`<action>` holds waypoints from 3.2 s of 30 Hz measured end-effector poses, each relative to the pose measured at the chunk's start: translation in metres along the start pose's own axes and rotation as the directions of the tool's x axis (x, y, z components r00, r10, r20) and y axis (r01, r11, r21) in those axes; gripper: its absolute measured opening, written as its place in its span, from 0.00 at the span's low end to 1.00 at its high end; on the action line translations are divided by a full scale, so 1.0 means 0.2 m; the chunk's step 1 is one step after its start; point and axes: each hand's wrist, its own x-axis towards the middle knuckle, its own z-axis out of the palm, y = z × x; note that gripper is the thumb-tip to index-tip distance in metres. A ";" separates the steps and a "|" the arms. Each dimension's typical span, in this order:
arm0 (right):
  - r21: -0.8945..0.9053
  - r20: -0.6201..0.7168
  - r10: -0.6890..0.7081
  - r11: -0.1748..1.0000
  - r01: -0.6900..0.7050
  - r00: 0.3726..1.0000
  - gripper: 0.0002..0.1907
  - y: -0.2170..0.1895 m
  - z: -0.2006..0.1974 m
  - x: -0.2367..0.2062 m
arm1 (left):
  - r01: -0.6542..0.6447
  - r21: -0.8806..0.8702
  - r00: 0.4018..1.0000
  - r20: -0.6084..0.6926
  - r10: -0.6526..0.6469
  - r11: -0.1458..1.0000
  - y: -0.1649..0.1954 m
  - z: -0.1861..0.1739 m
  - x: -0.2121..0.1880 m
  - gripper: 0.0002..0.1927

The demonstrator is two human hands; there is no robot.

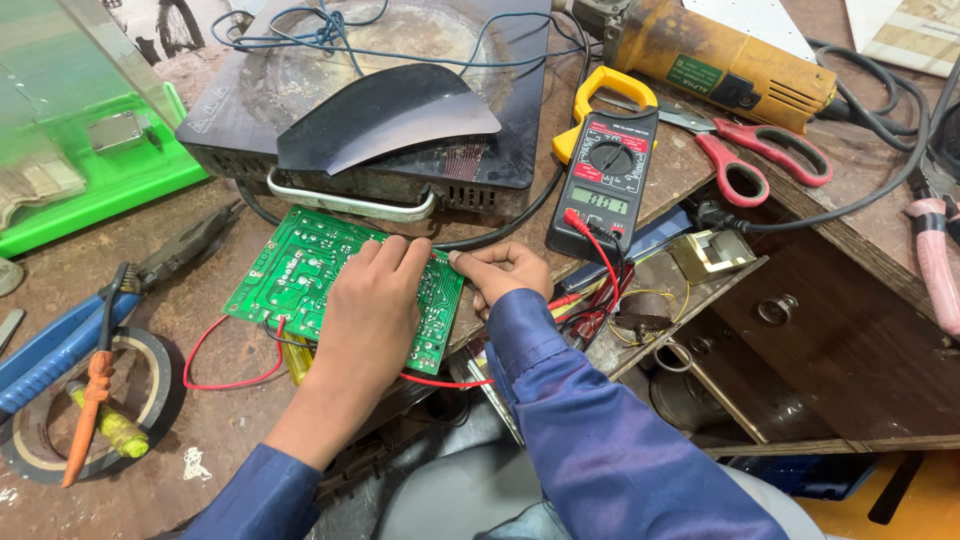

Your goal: The person uses a multimeter to test a green circuit board. They connect the multimeter probes to various points on the board, adjust the multimeter dial, and flip the board over to inspect the other side.

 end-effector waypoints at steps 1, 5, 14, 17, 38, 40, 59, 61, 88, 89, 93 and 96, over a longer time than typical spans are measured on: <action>-0.001 -0.003 -0.004 1.000 0.004 1.000 0.14 0.00 0.00 0.00 | -0.001 0.008 1.000 0.001 0.001 1.000 0.00 0.00 0.00 0.24; 0.012 -0.006 -0.021 1.000 0.021 1.000 0.15 0.00 0.00 0.00 | -0.006 0.003 1.000 0.000 0.006 1.000 0.00 0.00 0.00 0.24; -0.015 -0.008 -0.024 1.000 0.024 1.000 0.14 0.01 0.00 0.00 | -0.019 0.043 1.000 0.020 0.018 0.999 0.00 0.01 0.00 0.23; -0.012 -0.012 -0.032 0.999 0.032 0.999 0.15 0.01 0.00 0.00 | -0.027 0.025 1.000 -0.008 0.028 0.999 -0.01 0.01 0.00 0.24; -0.002 0.014 -0.038 0.999 0.038 0.999 0.15 0.01 -0.01 0.01 | -0.015 0.019 1.000 0.002 0.015 1.000 0.00 0.01 0.00 0.23; 0.000 0.021 -0.042 0.999 0.042 0.999 0.15 0.01 -0.01 0.01 | -0.027 0.003 0.999 -0.023 0.027 1.000 0.00 0.01 0.00 0.26; -0.023 0.030 -0.071 0.997 0.072 0.997 0.15 0.03 -0.02 0.03 | 0.003 0.080 1.000 -0.012 -0.002 0.997 -0.02 0.03 -0.01 0.22; -0.034 0.024 -0.068 0.997 0.069 0.997 0.15 0.03 -0.02 0.03 | -0.007 0.068 1.000 -0.028 0.009 0.998 -0.02 0.03 -0.01 0.22; 0.000 0.035 -0.090 0.996 0.090 0.995 0.16 0.03 -0.01 0.02 | 0.000 0.072 1.000 -0.005 0.000 0.997 -0.01 0.01 -0.01 0.22; -0.007 0.036 -0.088 0.996 0.088 0.996 0.16 0.03 -0.01 0.02 | 0.007 0.073 1.000 -0.003 -0.007 0.997 -0.01 0.01 0.00 0.21; -0.022 0.028 -0.092 0.995 0.093 0.995 0.16 0.03 -0.01 0.01 | 0.006 0.059 1.000 -0.002 -0.006 0.998 -0.01 0.01 0.00 0.23; -0.006 0.024 -0.085 0.996 0.085 0.996 0.15 0.02 -0.01 0.01 | -0.008 0.043 1.000 -0.029 0.009 0.999 -0.01 0.01 0.00 0.24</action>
